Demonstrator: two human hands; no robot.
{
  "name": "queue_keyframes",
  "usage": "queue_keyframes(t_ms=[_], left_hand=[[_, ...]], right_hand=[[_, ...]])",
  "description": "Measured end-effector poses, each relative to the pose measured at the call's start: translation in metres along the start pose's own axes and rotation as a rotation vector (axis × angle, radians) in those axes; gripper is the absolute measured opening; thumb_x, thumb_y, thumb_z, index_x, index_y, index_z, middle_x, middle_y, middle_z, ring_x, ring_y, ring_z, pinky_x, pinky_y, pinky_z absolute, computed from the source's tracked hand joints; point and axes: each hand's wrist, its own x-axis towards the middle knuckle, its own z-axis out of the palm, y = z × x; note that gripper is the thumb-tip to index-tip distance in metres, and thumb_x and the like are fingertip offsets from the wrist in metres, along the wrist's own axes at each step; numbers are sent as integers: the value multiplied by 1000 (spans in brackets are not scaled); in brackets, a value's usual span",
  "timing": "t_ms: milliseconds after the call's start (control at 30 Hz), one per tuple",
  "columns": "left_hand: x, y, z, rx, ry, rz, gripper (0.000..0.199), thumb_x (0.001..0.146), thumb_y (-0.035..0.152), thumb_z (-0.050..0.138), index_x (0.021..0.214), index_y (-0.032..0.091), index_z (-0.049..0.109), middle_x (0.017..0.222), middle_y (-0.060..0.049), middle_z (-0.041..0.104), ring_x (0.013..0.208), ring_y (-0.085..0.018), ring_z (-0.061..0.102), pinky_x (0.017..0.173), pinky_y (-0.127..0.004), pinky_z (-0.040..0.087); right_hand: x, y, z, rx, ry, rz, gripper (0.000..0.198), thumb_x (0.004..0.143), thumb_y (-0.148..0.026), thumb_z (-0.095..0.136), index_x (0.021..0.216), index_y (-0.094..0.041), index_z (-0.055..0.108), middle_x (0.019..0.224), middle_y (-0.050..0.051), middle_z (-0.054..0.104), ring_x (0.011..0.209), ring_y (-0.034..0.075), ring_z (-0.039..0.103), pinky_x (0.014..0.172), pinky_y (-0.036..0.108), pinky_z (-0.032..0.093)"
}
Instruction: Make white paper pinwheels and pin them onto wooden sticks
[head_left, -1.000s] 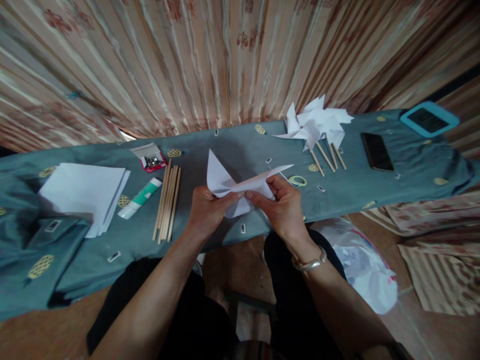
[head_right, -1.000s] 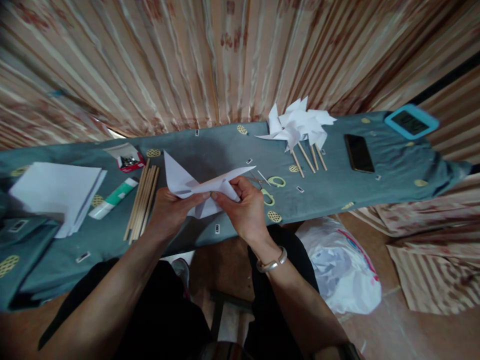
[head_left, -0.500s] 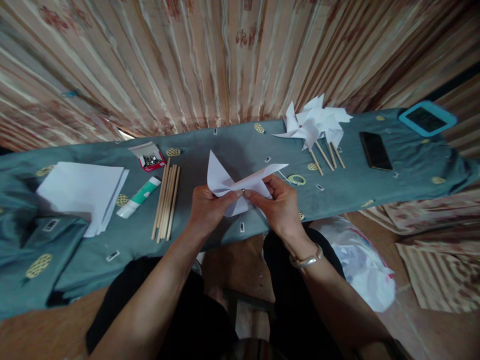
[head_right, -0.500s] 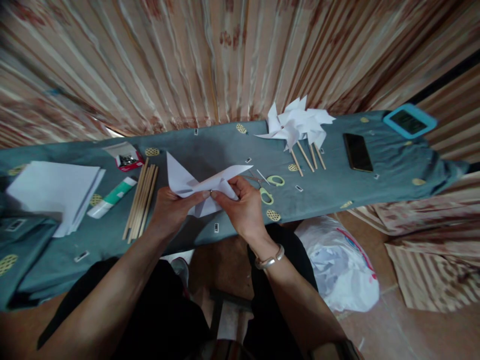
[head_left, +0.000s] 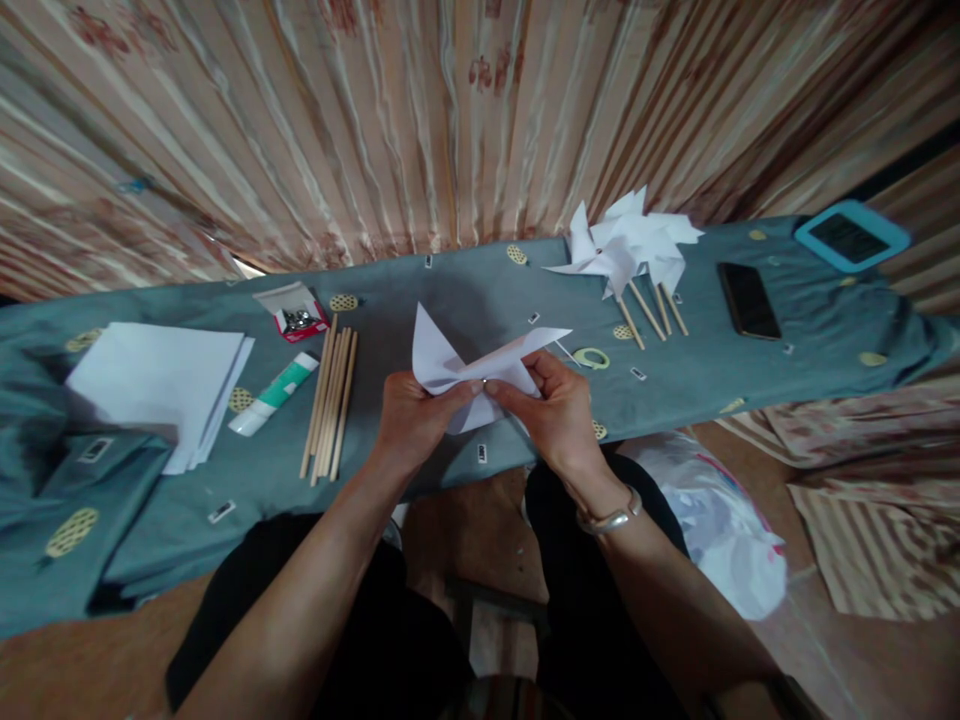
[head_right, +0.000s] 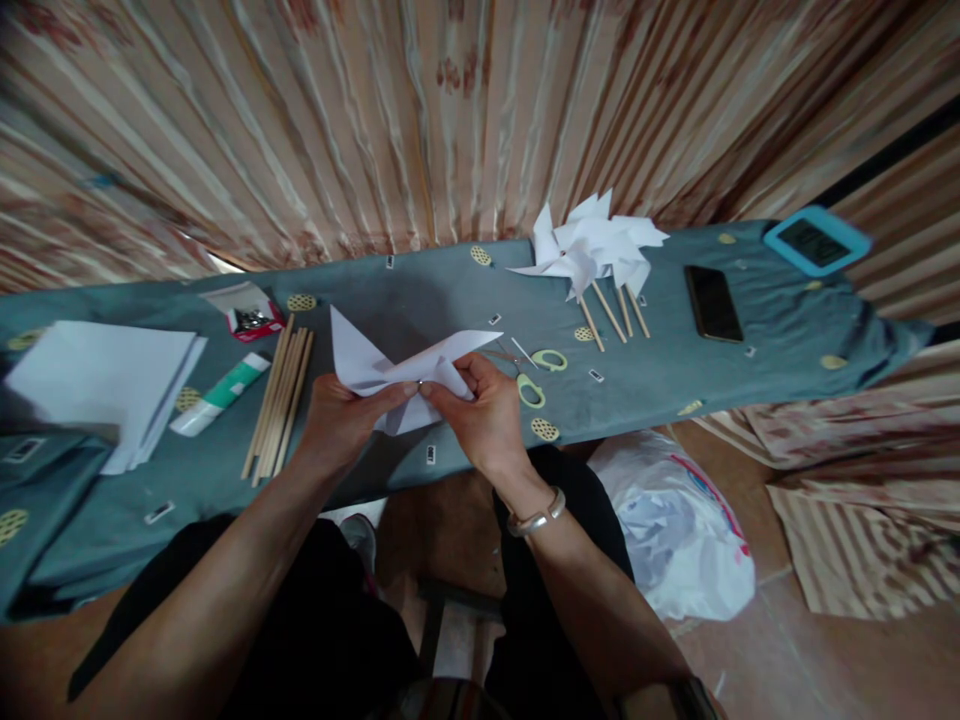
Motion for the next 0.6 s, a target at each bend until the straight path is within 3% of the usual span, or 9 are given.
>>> queue_keyframes(t_ms=[600], left_hand=[[3, -1, 0, -102, -68, -34, 19, 54, 25, 85, 69, 15, 77, 69, -1, 75, 61, -15, 66, 60, -25, 53]], right_hand=[[7, 4, -9, -64, -59, 14, 31, 64, -32, 83, 87, -21, 66, 79, -1, 72, 69, 16, 65, 62, 31, 54]])
